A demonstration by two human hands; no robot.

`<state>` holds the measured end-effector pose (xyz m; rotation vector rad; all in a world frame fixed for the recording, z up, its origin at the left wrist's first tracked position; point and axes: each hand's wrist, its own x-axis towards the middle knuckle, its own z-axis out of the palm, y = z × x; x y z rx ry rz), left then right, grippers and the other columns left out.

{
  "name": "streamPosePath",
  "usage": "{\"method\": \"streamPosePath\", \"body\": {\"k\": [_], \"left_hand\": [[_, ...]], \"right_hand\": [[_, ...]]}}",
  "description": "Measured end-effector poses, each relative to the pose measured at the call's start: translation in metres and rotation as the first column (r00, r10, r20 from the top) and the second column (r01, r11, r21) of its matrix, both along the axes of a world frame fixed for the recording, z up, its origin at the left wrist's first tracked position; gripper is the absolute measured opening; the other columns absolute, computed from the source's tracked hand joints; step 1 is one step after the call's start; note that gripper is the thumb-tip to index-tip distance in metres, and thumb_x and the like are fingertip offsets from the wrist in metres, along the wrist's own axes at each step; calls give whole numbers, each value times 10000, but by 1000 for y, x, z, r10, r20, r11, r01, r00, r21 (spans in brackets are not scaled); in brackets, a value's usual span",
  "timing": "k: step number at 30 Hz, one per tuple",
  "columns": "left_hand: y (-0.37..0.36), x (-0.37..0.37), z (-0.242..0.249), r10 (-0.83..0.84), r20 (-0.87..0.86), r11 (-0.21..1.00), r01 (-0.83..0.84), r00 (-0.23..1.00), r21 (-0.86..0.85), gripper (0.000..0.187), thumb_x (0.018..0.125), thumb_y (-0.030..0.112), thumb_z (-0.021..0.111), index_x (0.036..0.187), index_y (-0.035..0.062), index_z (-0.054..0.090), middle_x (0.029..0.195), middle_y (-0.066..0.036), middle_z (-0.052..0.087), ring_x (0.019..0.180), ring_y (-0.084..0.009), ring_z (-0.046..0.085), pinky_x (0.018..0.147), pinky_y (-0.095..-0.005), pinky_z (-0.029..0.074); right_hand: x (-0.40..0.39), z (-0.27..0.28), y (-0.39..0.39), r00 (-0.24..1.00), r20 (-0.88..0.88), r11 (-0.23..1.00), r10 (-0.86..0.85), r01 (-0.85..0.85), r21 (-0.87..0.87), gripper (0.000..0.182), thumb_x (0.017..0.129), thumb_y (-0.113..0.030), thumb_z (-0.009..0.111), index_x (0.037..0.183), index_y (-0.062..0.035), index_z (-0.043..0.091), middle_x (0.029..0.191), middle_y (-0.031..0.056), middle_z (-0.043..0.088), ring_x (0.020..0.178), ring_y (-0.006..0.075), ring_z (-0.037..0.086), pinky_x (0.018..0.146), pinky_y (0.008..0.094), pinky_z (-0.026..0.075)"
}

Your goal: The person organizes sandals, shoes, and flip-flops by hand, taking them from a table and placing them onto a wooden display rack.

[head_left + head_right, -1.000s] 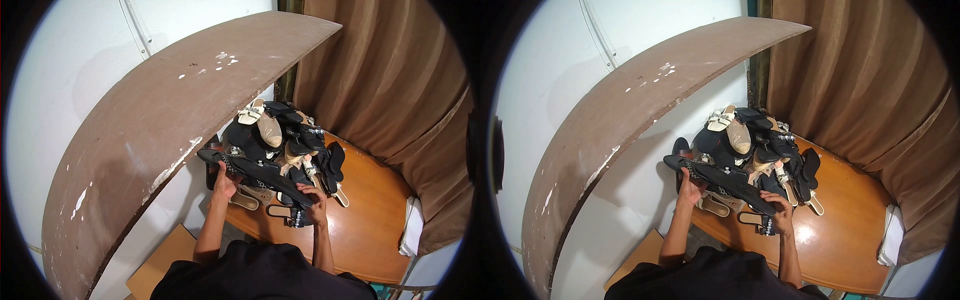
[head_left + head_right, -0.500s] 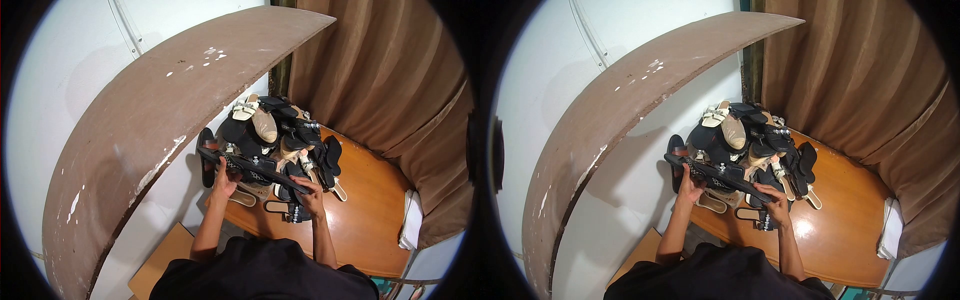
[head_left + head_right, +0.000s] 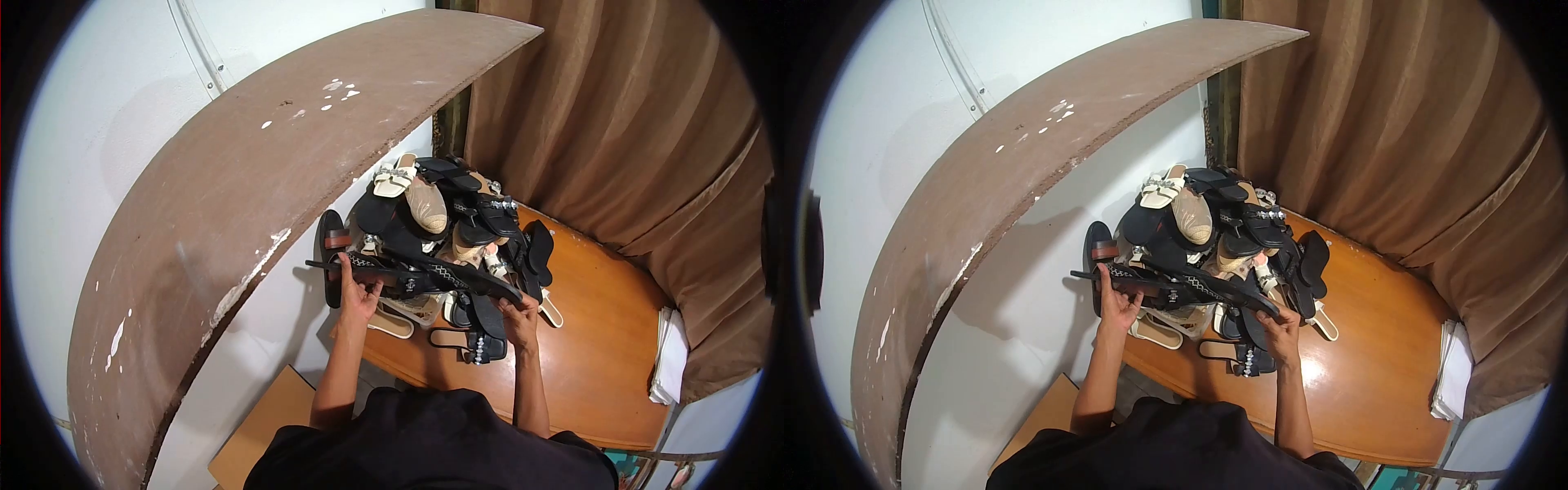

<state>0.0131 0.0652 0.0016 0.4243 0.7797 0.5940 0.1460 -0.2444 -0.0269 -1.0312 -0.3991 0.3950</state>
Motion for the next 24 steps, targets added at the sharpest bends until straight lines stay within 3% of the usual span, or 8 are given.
{"method": "streamPosePath", "body": {"k": [1, 3, 7, 11, 12, 13, 18, 24], "left_hand": [[-1, 1, -2, 45, -47, 998, -47, 998, -40, 697, 665, 674, 777, 1066, 137, 583, 935, -23, 592, 904, -156, 558, 818, -348, 488], [0, 1, -8, 22, -23, 999, -22, 999, -37, 697, 669, 670, 777, 1068, 133, 582, 940, -27, 586, 907, -156, 557, 819, -349, 490], [-7, 2, -12, -136, 43, 991, 136, 990, 5, 691, 677, 655, 779, 1076, 129, 576, 988, -32, 577, 917, -156, 555, 821, -349, 501], [-14, 2, -4, -143, 49, 989, 140, 989, 53, 698, 675, 662, 773, 1086, 130, 584, 1015, -30, 582, 934, -159, 560, 834, -348, 506], [-17, 1, -4, -144, 57, 987, 140, 988, 76, 765, 661, 689, 762, 1138, 126, 563, 1055, -43, 575, 978, -185, 552, 894, -368, 481], [-17, 0, -5, -145, 62, 986, 138, 988, 98, 832, 646, 716, 751, 1189, 121, 541, 1095, -55, 569, 1023, -211, 544, 955, -389, 456], [-6, -2, -11, -137, 109, 991, 135, 985, 25, 850, 662, 760, 692, 1208, 121, 564, 1139, -60, 605, 1064, -221, 571, 928, -376, 484], [1, -7, -26, -248, 253, 969, 244, 935, 49, 826, 703, 730, 675, 1221, 98, 559, 1184, -94, 634, 1068, -244, 619, 932, -399, 524]], "right_hand": [[0, 2, 1, 1000, 0, 1000, -1, 1, 0, 256, 849, -6, 686, 1095, 59, 666, 1013, 103, 694, 977, 184, 651, 929, 354, 514], [-2, 7, 2, 1000, -5, 999, 27, -27, -18, 346, 814, 68, 686, 1159, 42, 664, 1067, 82, 684, 903, 136, 619, 828, 261, 479], [-7, 12, 12, 996, 65, 996, 60, -55, -75, 354, 808, 86, 673, 1158, 35, 668, 1111, 115, 680, 989, 171, 631, 904, 274, 478], [-10, 27, 16, 986, 127, 993, 105, -96, -75, 387, 769, 122, 654, 1142, 23, 681, 1180, 180, 662, 1125, 251, 617, 1007, 336, 463], [-8, 27, 15, 981, 149, 991, 122, -113, -68, 402, 752, 133, 650, 1135, 17, 686, 1194, 196, 656, 1156, 276, 609, 1030, 364, 456], [-6, 26, 12, 981, 148, 991, 123, -114, -67, 402, 752, 133, 650, 1135, 17, 686, 1194, 196, 656, 1156, 276, 609, 1030, 364, 456], [-4, 33, 8, 906, 341, 963, 252, -268, 0, 357, 728, 91, 696, 1069, -10, 723, 1159, 182, 675, 1156, 316, 608, 1063, 446, 426], [-2, 35, 0, 887, 367, 953, 280, -304, 8, 309, 747, 27, 724, 1053, -13, 730, 1138, 186, 683, 1148, 335, 610, 1063, 471, 415]]}}
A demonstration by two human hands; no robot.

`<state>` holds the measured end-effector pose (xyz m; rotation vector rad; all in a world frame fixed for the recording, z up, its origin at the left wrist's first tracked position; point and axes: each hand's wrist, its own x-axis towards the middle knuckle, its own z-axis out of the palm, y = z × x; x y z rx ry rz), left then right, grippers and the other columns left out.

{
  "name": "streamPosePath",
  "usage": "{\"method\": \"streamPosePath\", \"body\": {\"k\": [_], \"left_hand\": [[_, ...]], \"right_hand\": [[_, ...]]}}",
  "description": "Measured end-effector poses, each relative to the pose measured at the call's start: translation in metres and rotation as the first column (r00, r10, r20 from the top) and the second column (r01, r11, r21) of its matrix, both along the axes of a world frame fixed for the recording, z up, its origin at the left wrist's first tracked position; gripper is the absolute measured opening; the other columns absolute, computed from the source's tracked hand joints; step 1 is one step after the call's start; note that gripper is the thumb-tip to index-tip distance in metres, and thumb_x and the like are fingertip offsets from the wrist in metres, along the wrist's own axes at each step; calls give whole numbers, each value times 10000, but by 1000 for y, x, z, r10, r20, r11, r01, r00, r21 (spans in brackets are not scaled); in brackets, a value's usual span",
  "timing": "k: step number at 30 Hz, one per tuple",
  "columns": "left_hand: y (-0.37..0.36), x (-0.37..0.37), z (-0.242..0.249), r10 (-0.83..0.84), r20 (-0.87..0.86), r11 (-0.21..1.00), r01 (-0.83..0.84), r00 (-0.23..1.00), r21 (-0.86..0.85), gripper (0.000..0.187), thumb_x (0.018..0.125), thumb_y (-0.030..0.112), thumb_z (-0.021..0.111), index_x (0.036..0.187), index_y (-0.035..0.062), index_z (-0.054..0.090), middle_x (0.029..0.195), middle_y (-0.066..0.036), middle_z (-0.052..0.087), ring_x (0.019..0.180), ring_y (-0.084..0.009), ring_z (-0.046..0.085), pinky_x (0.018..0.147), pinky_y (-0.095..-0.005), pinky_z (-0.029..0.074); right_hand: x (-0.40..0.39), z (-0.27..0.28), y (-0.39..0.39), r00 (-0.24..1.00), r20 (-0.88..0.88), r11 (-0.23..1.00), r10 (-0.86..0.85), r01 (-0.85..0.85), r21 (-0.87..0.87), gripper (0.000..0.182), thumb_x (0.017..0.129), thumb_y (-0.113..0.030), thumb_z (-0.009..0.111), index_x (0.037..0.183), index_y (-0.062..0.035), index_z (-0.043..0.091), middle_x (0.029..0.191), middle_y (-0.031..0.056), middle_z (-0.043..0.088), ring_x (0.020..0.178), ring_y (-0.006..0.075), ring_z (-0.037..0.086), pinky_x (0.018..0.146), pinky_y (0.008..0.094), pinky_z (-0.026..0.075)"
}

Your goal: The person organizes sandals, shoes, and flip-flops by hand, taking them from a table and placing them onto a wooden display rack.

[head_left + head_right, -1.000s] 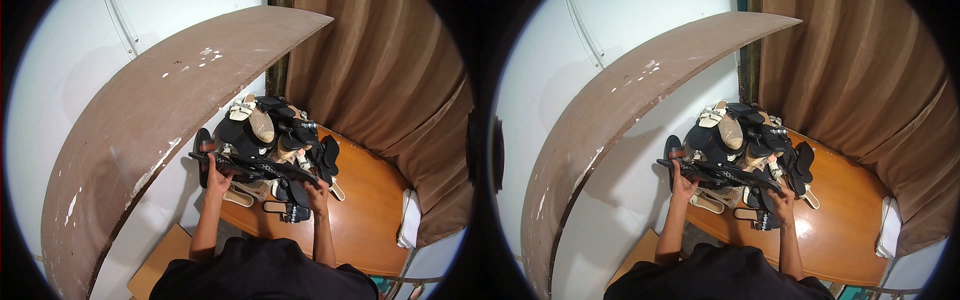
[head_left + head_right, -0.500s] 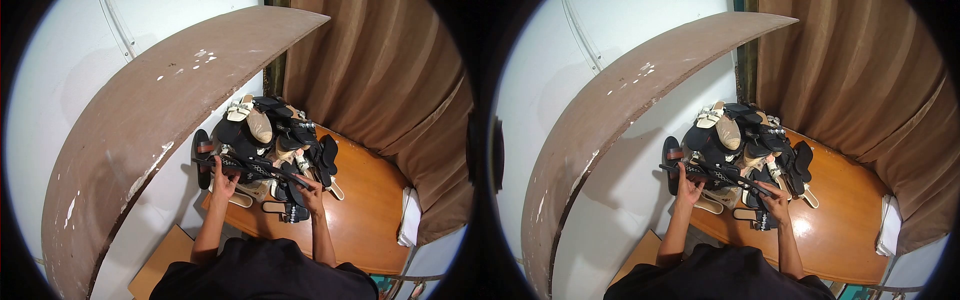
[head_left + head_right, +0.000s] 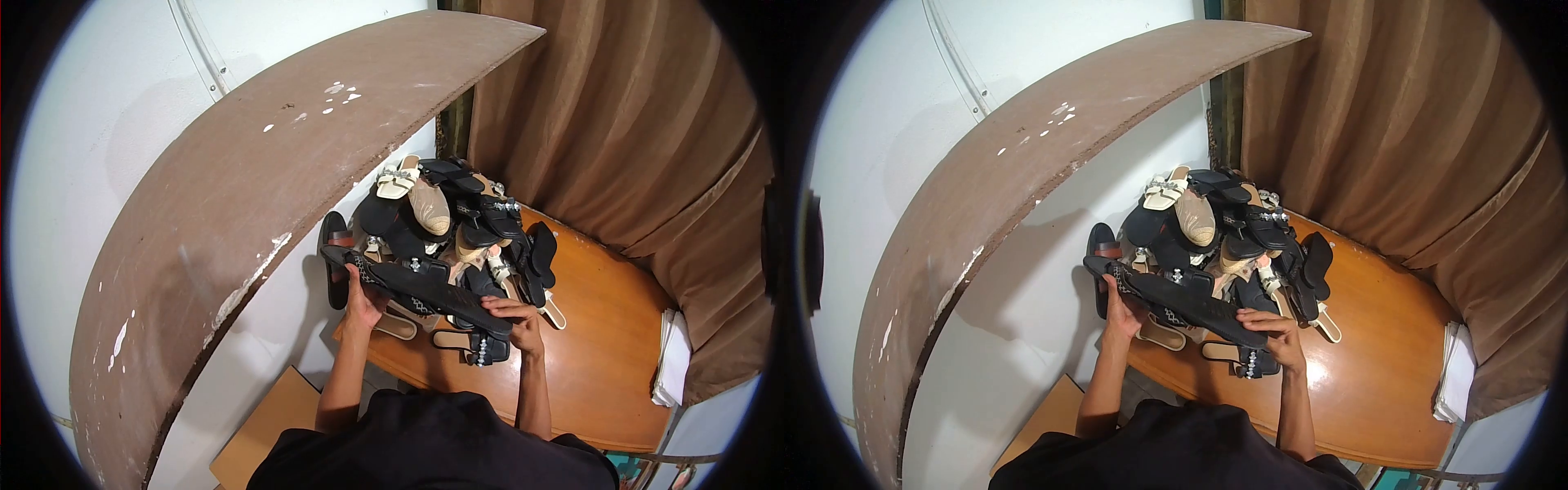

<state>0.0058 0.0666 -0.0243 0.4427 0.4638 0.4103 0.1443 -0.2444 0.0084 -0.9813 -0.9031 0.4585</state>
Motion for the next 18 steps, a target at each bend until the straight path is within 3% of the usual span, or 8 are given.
{"method": "streamPosePath", "body": {"k": [2, 5, 11, 14, 18], "left_hand": [[1, -1, -2, 5, 26, 1000, -5, 1000, 17, 841, 704, 729, 672, 1236, 88, 553, 1200, -106, 635, 1083, -261, 624, 941, -412, 523], [0, -1, 11, 11, 74, 1000, -12, 997, 11, 852, 714, 720, 668, 1253, 73, 539, 1191, -113, 641, 1082, -280, 626, 949, -414, 522], [-5, -2, 4, 24, -16, 995, -23, 1000, 101, 895, 683, 772, 651, 1264, 101, 533, 1223, -95, 619, 1128, -272, 587, 965, -428, 491], [-10, 2, -9, -8, -64, 995, 15, 998, 98, 787, 704, 703, 693, 1203, 109, 563, 1131, -57, 644, 1019, -213, 628, 877, -368, 535], [-17, 8, 9, 54, -97, 993, -43, 994, 106, 753, 691, 699, 719, 1167, 134, 574, 1109, -37, 634, 967, -178, 606, 782, -326, 517]], "right_hand": [[-1, 4, -5, 999, 34, 1000, 21, -21, 7, 297, 756, 10, 730, 1051, -15, 731, 1135, 188, 683, 1144, 338, 612, 1058, 475, 418], [-1, 2, -12, 998, -58, 999, -37, 37, 15, 264, 790, -12, 724, 1054, -4, 727, 1141, 207, 677, 1139, 350, 613, 1048, 478, 427], [-3, 3, -10, 998, -60, 999, -34, 35, 3, 283, 774, 32, 695, 1053, -9, 726, 1137, 216, 676, 1131, 361, 619, 1051, 477, 429], [-8, -1, -2, 999, -41, 999, 3, -4, -40, 344, 749, 71, 708, 1082, -9, 717, 1181, 191, 665, 1195, 336, 581, 1064, 452, 421], [-12, 5, -1, 981, -190, 993, -37, 15, -117, 416, 732, 157, 654, 1110, -7, 706, 1186, 195, 659, 1174, 295, 597, 1029, 391, 461]]}}
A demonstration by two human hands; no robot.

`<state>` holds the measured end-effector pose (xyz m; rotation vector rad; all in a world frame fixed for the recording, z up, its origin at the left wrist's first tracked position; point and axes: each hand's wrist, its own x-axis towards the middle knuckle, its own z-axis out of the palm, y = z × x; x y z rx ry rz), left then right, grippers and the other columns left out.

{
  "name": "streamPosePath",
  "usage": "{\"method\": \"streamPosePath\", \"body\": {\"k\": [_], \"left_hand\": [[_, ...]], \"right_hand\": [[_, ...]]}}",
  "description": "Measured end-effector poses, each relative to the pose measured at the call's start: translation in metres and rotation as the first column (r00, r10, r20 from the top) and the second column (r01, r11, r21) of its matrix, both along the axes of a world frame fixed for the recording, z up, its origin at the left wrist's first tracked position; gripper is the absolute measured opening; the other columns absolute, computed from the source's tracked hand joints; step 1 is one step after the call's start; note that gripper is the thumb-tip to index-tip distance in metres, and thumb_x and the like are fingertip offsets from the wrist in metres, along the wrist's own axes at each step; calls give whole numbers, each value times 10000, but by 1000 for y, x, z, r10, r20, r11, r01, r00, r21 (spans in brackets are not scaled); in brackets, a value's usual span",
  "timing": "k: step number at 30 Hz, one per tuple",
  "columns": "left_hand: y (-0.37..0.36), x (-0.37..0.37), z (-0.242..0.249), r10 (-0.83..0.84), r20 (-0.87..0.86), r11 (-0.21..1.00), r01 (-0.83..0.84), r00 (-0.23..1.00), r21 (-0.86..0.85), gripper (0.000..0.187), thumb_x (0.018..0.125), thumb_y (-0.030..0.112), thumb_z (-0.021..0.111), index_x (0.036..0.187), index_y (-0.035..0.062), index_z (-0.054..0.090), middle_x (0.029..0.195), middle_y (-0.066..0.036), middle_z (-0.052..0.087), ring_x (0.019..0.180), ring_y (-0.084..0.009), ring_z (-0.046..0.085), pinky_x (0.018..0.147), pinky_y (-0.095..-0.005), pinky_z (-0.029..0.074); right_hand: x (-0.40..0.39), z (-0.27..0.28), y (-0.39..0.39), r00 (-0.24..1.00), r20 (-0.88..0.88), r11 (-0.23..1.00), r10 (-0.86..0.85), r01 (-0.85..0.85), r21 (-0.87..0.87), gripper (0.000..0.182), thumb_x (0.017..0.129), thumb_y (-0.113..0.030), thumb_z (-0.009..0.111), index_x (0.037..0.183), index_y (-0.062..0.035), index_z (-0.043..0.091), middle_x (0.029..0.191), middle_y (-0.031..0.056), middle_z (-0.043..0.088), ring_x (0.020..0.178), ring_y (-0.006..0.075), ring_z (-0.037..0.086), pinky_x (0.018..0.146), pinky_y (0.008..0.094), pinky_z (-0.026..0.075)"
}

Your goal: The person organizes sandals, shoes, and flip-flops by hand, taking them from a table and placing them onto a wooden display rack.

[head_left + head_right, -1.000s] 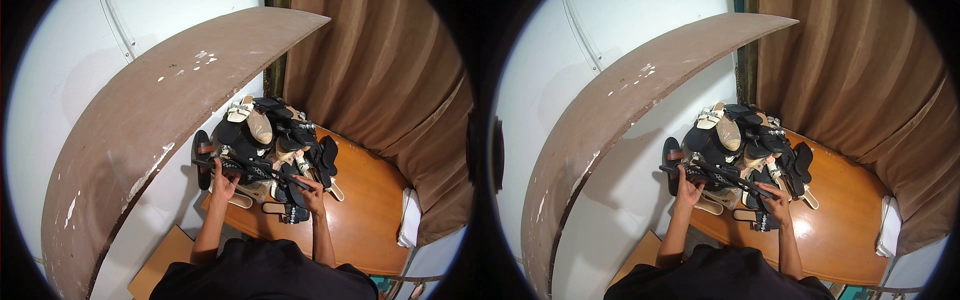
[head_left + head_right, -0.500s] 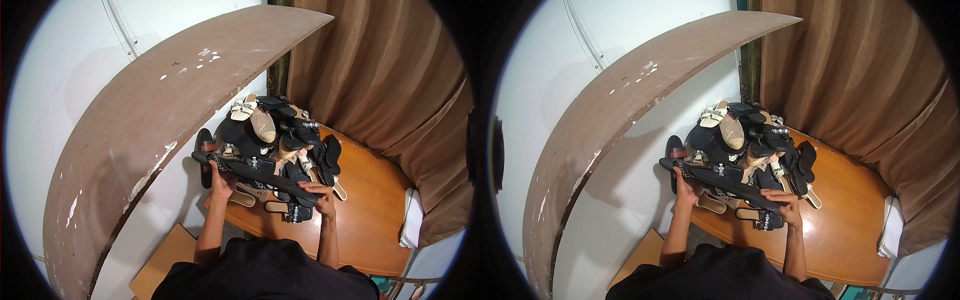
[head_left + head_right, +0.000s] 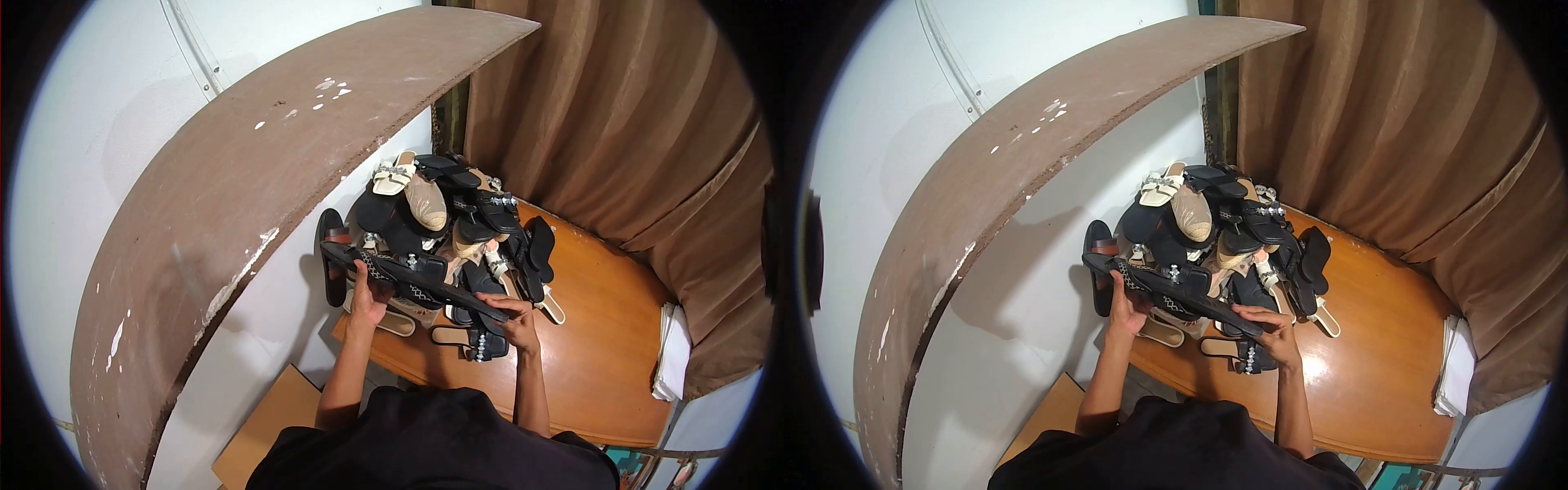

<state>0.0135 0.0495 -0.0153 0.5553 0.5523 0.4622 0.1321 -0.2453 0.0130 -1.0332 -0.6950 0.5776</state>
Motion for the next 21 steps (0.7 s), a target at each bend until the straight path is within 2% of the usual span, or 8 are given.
{"method": "streamPosePath", "body": {"k": [2, 4, 5, 9, 12, 14, 19, 21], "left_hand": [[1, 2, 10, 20, -40, 1000, -21, 999, -23, 767, 674, 710, 732, 1162, 141, 572, 1120, -39, 619, 972, -178, 587, 766, -317, 504], [3, 4, 20, 87, -136, 987, -103, 987, -121, 819, 615, 735, 763, 1155, 151, 564, 1106, -46, 583, 966, -181, 551, 769, -319, 487], [5, 5, 13, 85, -130, 991, -97, 988, -95, 862, 572, 756, 776, 1145, 151, 558, 1096, -53, 551, 966, -185, 527, 784, -316, 475], [2, 9, 14, 88, -145, 993, -99, 985, -71, 845, 592, 751, 768, 1144, 147, 554, 1080, -54, 561, 946, -182, 533, 780, -308, 471], [-9, 10, 23, 168, -221, 976, -193, 961, -97, 808, 612, 739, 765, 1122, 142, 573, 1009, -43, 577, 933, -176, 544, 791, -323, 481], [-14, 7, 23, 151, -216, 987, -160, 965, -26, 881, 652, 732, 740, 1255, 129, 519, 1221, -68, 534, 1094, -214, 509, 950, -395, 450], [-14, 1, 10, 28, -108, 999, -29, 994, -13, 809, 696, 719, 714, 1247, 155, 532, 1170, -41, 579, 1055, -209, 540, 913, -367, 461], [-11, 1, 9, -4, -72, 1000, 4, 997, 0, 804, 705, 722, 703, 1250, 156, 533, 1168, -35, 595, 1056, -210, 552, 906, -366, 468]], "right_hand": [[1, -2, -1, 999, 43, 999, -25, 26, -33, 419, 730, 162, 655, 1112, -6, 705, 1189, 194, 658, 1170, 288, 600, 1025, 378, 463], [3, 0, -2, 995, 90, 996, -52, 58, -64, 423, 729, 166, 656, 1113, -4, 704, 1192, 193, 656, 1165, 280, 603, 1021, 366, 465], [4, 2, -3, 997, 73, 998, -21, 26, -58, 430, 723, 171, 660, 1116, -1, 701, 1197, 192, 654, 1165, 279, 603, 1025, 361, 460], [-1, 8, -6, 996, 82, 998, -16, 22, -67, 456, 714, 187, 653, 1130, 4, 693, 1211, 195, 646, 1164, 275, 603, 1017, 358, 466], [-2, 13, -7, 995, 96, 988, -39, 53, -143, 456, 720, 189, 647, 1137, 8, 688, 1211, 198, 644, 1164, 273, 601, 1018, 367, 472], [-2, 15, -7, 998, 58, 992, -16, 24, -124, 458, 719, 191, 644, 1137, 7, 688, 1208, 196, 645, 1167, 275, 599, 1025, 375, 470], [2, 9, -5, 999, 39, 997, 32, -30, -68, 466, 711, 207, 628, 1123, 1, 694, 1200, 190, 650, 1181, 289, 590, 1044, 397, 463], [4, 5, -1, 994, 107, 999, 19, -23, 36, 439, 709, 180, 646, 1103, -7, 702, 1202, 190, 650, 1220, 315, 561, 1070, 435, 431]]}}
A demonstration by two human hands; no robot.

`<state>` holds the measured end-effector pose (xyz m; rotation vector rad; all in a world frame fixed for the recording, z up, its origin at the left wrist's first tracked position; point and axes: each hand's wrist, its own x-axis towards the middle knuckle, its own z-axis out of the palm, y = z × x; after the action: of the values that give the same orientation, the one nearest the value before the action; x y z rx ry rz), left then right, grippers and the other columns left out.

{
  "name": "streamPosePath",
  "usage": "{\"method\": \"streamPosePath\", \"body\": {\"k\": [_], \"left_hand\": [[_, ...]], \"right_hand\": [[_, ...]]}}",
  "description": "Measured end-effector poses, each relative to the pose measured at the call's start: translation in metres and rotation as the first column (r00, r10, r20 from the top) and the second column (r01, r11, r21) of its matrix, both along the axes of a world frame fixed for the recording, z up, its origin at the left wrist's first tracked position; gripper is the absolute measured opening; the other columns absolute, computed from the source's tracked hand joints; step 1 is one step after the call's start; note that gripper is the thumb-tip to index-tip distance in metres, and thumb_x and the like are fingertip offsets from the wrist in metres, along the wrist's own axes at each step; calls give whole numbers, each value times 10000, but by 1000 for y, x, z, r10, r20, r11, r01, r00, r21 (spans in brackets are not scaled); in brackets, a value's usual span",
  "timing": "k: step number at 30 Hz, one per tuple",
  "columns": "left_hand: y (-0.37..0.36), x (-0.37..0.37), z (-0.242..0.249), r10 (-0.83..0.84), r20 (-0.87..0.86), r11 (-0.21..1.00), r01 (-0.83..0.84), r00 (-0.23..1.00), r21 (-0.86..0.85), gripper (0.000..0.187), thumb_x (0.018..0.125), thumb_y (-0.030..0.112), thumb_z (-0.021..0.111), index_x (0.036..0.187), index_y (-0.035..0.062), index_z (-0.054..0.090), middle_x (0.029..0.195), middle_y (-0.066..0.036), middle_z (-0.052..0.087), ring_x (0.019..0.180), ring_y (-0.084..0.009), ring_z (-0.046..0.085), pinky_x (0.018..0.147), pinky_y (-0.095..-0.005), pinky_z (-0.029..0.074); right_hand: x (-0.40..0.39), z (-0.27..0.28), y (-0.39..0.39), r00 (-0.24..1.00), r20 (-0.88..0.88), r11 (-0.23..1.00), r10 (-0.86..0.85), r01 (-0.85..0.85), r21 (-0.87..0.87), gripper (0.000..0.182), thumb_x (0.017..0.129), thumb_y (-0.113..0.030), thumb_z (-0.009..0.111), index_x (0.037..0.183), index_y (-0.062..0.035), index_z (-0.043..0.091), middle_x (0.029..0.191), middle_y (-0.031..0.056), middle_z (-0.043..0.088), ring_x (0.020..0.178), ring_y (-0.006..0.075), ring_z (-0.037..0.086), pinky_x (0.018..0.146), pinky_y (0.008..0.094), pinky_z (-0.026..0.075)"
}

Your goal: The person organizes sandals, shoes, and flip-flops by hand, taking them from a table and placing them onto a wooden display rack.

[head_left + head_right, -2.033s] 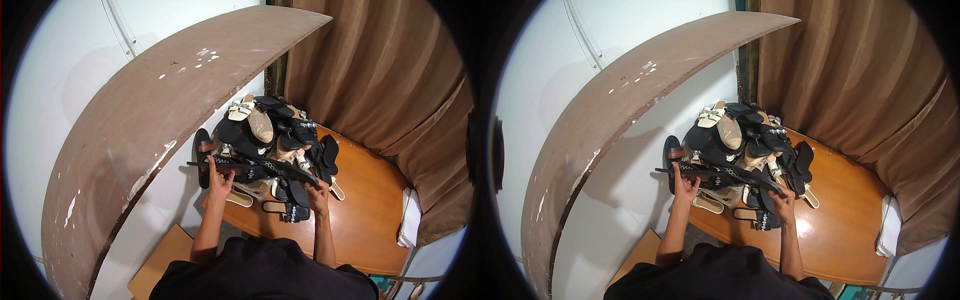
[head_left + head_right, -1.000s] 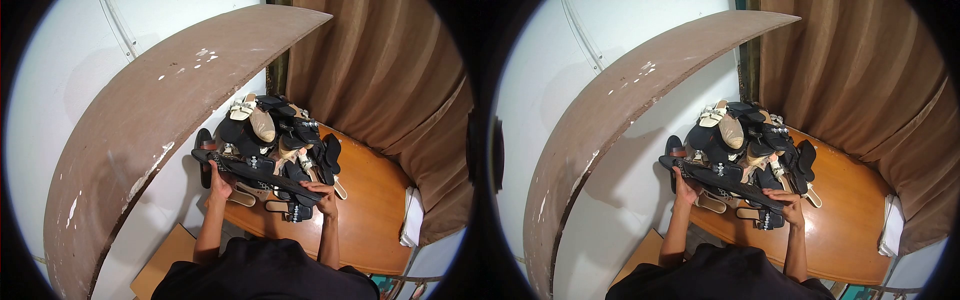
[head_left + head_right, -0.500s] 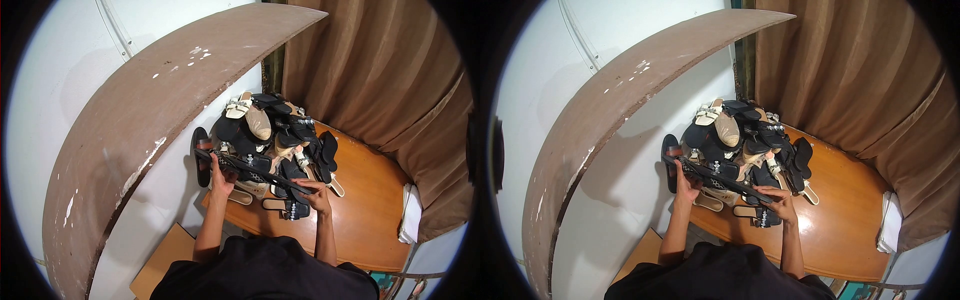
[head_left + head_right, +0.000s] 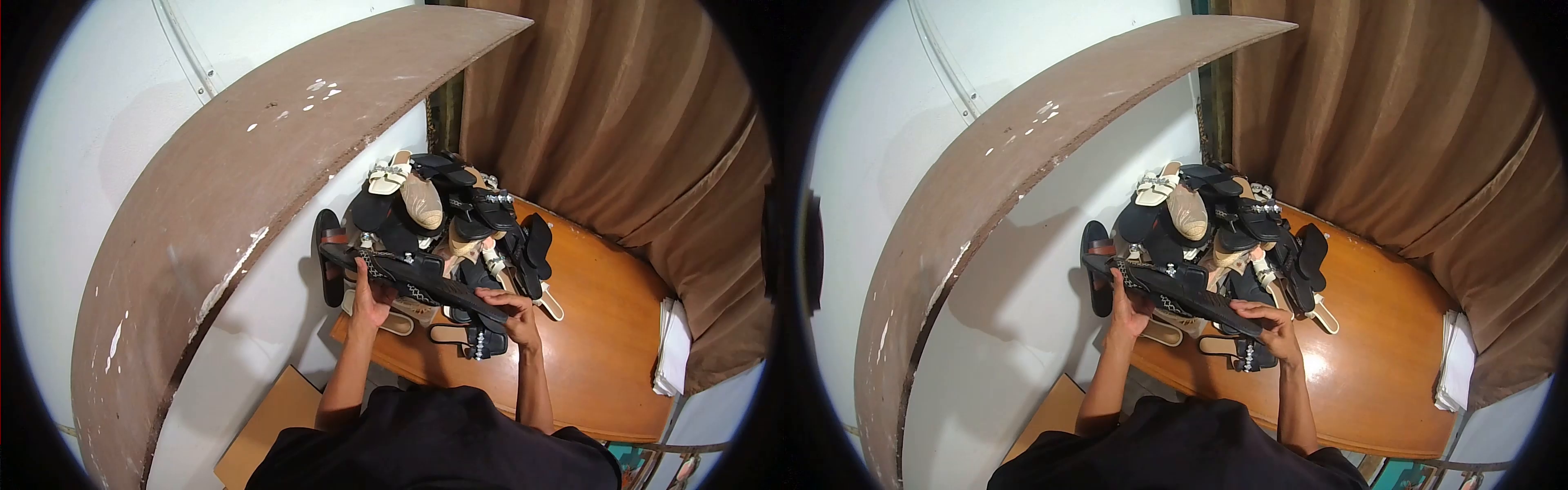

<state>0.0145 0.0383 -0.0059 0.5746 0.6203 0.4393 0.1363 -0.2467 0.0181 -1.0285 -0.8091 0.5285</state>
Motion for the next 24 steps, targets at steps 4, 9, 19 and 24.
{"method": "streamPosePath", "body": {"k": [4, 9, 19, 24], "left_hand": [[2, -1, 6, -68, 134, 997, 74, 989, -34, 778, 715, 726, 671, 1199, 124, 583, 1120, -47, 652, 1028, -221, 618, 865, -391, 523], [1, -6, 2, -163, 211, 986, 167, 964, 1, 864, 703, 732, 663, 1281, 100, 548, 1230, -67, 627, 1132, -252, 584, 954, -427, 486], [-5, -10, 3, -155, 291, 983, 177, 944, -49, 1013, 613, 693, 763, 1368, 83, 470, 1368, -93, 532, 1261, -300, 490, 1087, -462, 383], [-2, -13, -1, -143, 268, 978, 178, 953, -111, 1022, 611, 693, 766, 1375, 87, 461, 1379, -94, 521, 1268, -298, 483, 1082, -469, 388]], "right_hand": [[-3, -13, 6, 999, 48, 999, -17, 14, 44, 343, 767, -22, 737, 1106, -25, 686, 1217, 189, 645, 1302, 347, 484, 1126, 482, 320], [-27, 5, 26, 982, 161, 995, -94, 88, 45, 447, 814, -70, 736, 1241, -48, 605, 1266, 176, 615, 1301, 319, 482, 1112, 460, 335], [-29, 0, 33, 932, 349, 989, -99, 132, -73, 466, 738, -119, 789, 1188, -58, 682, 1280, 124, 621, 1297, 305, 491, 1108, 432, 343], [-30, 10, 33, 927, 364, 981, -93, 148, -127, 461, 731, -76, 778, 1180, -42, 680, 1253, 130, 635, 1273, 304, 515, 1098, 430, 359]]}}
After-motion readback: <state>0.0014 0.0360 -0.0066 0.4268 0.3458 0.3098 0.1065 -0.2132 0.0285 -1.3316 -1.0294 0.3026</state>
